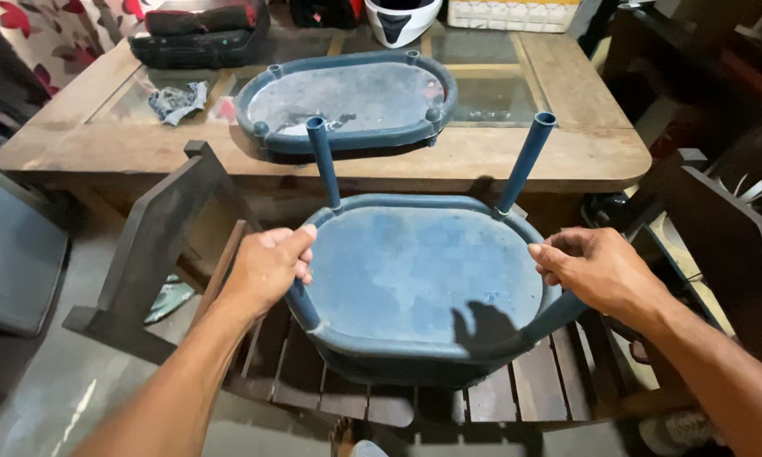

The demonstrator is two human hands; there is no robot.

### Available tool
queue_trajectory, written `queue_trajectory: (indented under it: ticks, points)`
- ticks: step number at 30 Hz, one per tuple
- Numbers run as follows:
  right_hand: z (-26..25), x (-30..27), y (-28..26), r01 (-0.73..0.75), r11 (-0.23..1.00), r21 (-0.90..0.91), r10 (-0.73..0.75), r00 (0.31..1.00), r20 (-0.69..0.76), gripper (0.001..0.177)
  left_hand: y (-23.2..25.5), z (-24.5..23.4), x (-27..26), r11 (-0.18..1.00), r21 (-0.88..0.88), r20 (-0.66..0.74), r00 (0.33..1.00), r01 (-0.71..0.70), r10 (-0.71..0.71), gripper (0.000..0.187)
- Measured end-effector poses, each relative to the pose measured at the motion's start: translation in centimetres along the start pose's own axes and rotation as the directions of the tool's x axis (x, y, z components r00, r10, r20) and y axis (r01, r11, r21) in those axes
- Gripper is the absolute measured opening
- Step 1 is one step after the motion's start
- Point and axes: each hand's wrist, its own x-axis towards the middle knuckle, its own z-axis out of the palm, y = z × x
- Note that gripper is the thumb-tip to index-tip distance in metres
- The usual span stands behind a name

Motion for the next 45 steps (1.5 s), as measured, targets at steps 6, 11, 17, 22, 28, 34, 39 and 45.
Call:
queue_trajectory:
  ticks: [6,11,17,22,28,34,39,45]
  points:
    - [0.2,0.9,-0.5,-0.122,0.991,-0.045,0.124,0.992,0.036,0.047,0.9,-0.9,0.1,0.993,0.069,0.198,0.975,0.092,-0.104,0.042]
    - [1.1,2.4,-0.2,-0.267,0.961,-0.066,0.27,0.963,0.028,0.053,1.9,-1.6,0.4,0.977,0.183,0.334,0.928,0.112,-0.169,0.045]
    - [2.1,4.8,0.3,-0.419,0.896,-0.147,0.425,0.905,0.012,0.062,2.6,-2.9,1.1,0.968,0.222,0.495,0.843,0.113,-0.212,0.046]
    - [2.2,5.3,0.9,-0.469,0.872,-0.138,0.472,0.881,-0.01,0.069,3.1,-3.2,1.8,0.957,0.282,0.572,0.79,0.062,-0.22,0.048]
    - [2.2,4.6,0.3,-0.434,0.901,0.007,0.435,0.901,-0.013,0.056,2.7,-3.1,1.9,0.955,0.271,0.539,0.804,0.119,-0.253,0.043]
    - [1.1,1.5,3.4,0.08,0.695,0.715,0.009,0.993,-0.12,0.056,1.5,-1.7,0.8,0.982,0.125,0.312,0.934,0.144,-0.176,0.041]
    - [5.1,-0.4,5.9,0.223,0.736,0.639,-0.063,0.963,-0.262,0.043,0.9,-0.9,0.2,0.988,0.031,0.105,0.982,0.153,-0.156,0.034]
    - [6.3,0.8,6.5,0.1,0.847,0.522,0.059,0.958,-0.279,0.044,0.4,-0.7,0.4,0.99,-0.077,0.101,0.989,0.118,-0.11,0.032]
